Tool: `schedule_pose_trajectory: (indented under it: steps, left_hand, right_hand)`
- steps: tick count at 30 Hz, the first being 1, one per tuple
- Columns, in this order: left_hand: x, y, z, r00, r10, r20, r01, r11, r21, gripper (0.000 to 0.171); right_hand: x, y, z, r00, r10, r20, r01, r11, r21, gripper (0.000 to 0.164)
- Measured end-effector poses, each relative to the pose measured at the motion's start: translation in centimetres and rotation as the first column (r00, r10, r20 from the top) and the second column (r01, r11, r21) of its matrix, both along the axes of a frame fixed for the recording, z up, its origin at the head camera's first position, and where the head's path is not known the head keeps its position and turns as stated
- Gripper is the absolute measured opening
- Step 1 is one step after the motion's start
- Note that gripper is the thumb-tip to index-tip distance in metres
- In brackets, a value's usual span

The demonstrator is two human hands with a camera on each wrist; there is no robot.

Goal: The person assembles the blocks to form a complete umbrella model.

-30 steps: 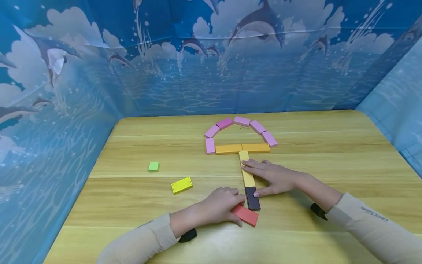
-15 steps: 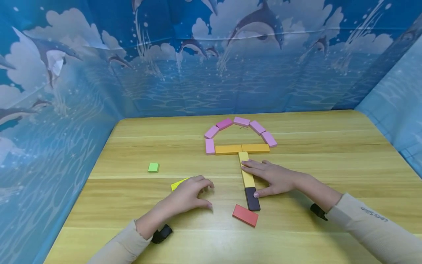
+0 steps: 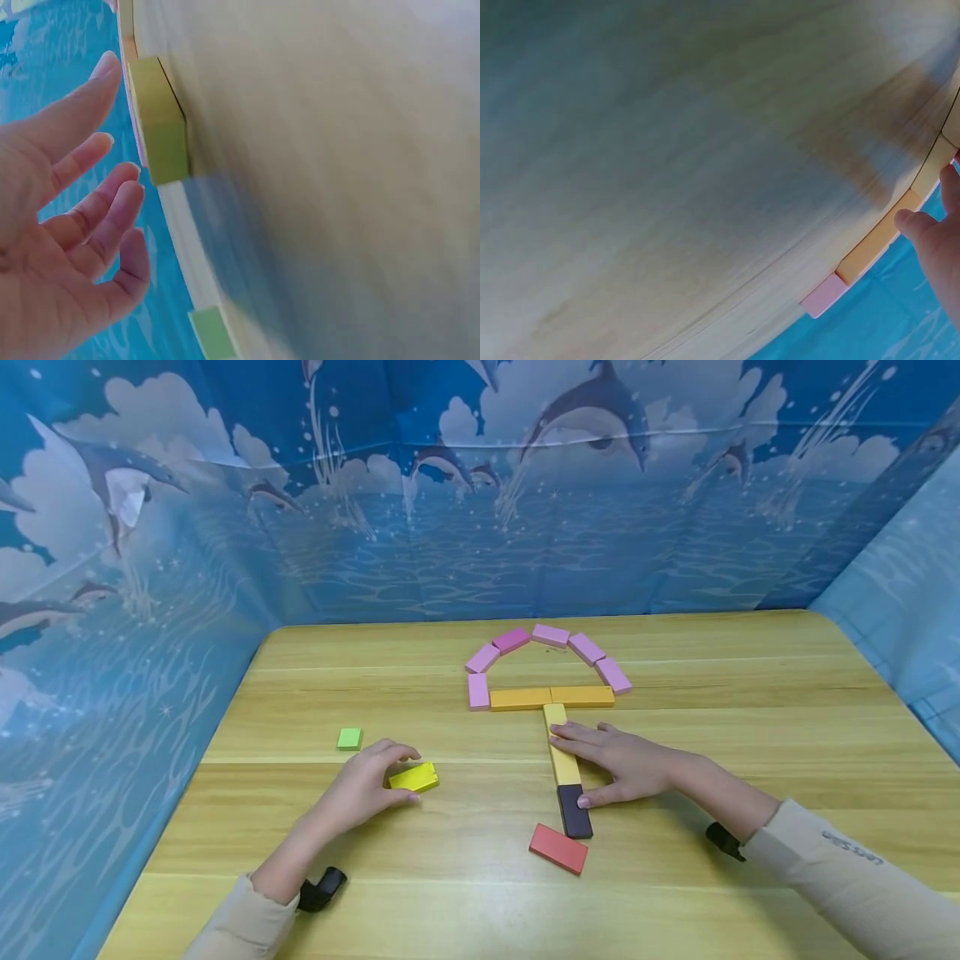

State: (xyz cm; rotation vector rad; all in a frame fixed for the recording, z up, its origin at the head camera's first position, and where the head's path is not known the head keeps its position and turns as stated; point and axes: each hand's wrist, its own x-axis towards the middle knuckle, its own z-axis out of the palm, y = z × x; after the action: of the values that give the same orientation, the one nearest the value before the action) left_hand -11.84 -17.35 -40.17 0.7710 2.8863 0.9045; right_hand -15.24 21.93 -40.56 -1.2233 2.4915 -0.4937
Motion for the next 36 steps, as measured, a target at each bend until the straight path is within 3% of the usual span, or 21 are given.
schedule_pose_trajectory:
  steps: [8,14,29,36]
  left_hand:
    - [-0.3,-1.9,-0.8,0.993,-0.003,0.122,-0.005,0.998,0.066,0.049]
    - [-0.5,-2.1,-0.9,0.982,-0.007,0.190,-0.009,0.997,0.082,0.046]
    - [-0.8,-1.8,-1.0,0.969,-0.015,0.248,-0.021,0.990,0.143,0.036]
    - [-1.0,-1.3,-1.0,0.961,-0.045,0.271,0.009,0.991,0.133,0.035]
  right_hand:
    - [-0.1,-0.1,0.1,1.000,0.014,-0.021,-0.014,1.000,-0.023,0.086]
    - [-0.1,0.0,0.1,1.000,0.004,-0.009,-0.004,1.000,-0.009,0.086]
    - [0.0,0.0,0.1,1.000,0.008,-0.010,-0.008,1.000,-0.018,0.086]
    - [0.1,0.1,0.0,1.000,0.001,-0.007,-0.001,1.000,-0.020,0.086]
